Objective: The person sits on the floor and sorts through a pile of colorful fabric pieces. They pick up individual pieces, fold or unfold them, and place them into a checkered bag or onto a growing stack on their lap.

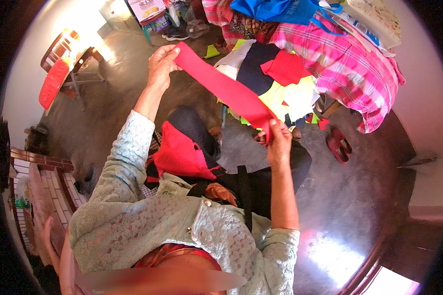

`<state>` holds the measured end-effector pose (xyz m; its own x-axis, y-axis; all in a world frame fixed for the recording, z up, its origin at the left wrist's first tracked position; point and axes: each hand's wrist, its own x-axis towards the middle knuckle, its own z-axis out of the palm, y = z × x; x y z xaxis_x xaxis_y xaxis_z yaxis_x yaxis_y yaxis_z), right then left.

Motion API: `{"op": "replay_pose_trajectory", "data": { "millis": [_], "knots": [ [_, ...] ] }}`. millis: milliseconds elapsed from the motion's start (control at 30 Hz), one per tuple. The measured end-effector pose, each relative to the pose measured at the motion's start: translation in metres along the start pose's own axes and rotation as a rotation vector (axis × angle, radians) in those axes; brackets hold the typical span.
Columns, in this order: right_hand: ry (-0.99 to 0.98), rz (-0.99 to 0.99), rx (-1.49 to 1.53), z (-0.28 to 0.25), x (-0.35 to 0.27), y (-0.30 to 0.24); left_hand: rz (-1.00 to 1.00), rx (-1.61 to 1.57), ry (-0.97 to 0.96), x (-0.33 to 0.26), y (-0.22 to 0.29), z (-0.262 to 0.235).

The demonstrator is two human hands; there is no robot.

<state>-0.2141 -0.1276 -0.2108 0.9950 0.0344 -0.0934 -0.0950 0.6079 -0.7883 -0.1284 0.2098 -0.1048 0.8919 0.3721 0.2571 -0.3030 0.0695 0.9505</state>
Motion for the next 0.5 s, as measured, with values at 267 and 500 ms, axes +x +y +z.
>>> {"op": "replay_pose_trajectory", "data": {
  "millis": [267,500],
  "knots": [
    [-0.023,-0.066,-0.396,-0.047,0.071,-0.093,-0.049,-0.052,-0.072,0.017,-0.052,0.045],
    [0.382,-0.506,-1.312,-0.119,0.104,-0.085,-0.04,0.667,0.111,0.026,-0.132,0.063]
  ]
}}
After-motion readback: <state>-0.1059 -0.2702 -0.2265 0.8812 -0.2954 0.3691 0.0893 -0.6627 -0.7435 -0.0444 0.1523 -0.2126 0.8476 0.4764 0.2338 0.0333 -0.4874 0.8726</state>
